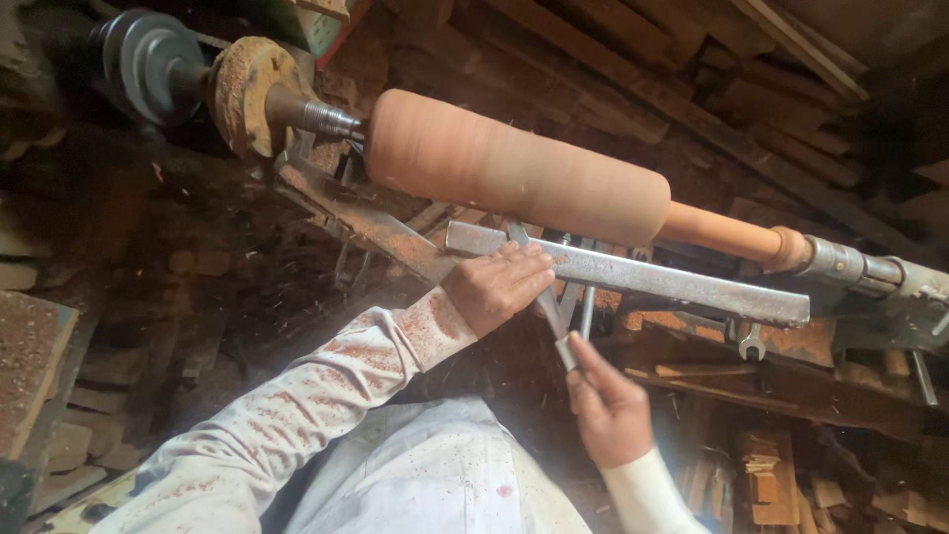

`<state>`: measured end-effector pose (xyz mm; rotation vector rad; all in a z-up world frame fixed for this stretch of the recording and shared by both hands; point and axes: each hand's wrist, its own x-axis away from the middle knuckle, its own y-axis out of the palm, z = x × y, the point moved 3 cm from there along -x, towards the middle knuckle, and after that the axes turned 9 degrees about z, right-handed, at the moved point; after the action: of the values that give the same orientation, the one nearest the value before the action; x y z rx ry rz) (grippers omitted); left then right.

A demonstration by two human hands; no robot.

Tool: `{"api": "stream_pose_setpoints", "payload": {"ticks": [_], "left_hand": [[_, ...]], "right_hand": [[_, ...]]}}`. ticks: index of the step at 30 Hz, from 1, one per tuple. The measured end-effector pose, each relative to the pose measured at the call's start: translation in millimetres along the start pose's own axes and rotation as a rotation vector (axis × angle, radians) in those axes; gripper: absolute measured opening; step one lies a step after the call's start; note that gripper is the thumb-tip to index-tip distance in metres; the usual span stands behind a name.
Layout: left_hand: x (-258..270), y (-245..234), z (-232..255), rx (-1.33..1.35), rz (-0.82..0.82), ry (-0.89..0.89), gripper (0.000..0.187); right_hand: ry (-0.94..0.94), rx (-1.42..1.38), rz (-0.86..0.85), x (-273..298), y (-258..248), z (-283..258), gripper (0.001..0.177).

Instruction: The person uses a chisel to shape a cylindrical wooden piece mounted on a lathe. They hold the tool against the spinning wood, removing shavings and smoothing the surface. The person switches to a different chisel later in the clip to continue shaping.

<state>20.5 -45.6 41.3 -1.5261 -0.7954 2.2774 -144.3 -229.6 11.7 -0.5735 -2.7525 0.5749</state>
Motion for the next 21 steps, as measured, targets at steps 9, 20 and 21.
{"api": "stream_pose_setpoints", "payload": {"ticks": [9, 20, 21], "left_hand": [[-1.8, 7.6, -7.0, 0.21, 0.008, 0.112, 0.019], [-2.8, 1.5, -8.1, 0.186, -0.038, 0.075, 0.018], [-3.2, 1.3, -8.2, 0.185, -0.038, 0.067, 0.018]], "right_hand": [[0.056, -0.143, 0.236, 56.8, 45.8, -8.4, 0.05], [0.098, -0.163, 0.208, 56.8, 47.5, 0.7, 0.051], [0.099, -0.183, 0.192, 55.2, 46.1, 0.9, 0.051]]}}
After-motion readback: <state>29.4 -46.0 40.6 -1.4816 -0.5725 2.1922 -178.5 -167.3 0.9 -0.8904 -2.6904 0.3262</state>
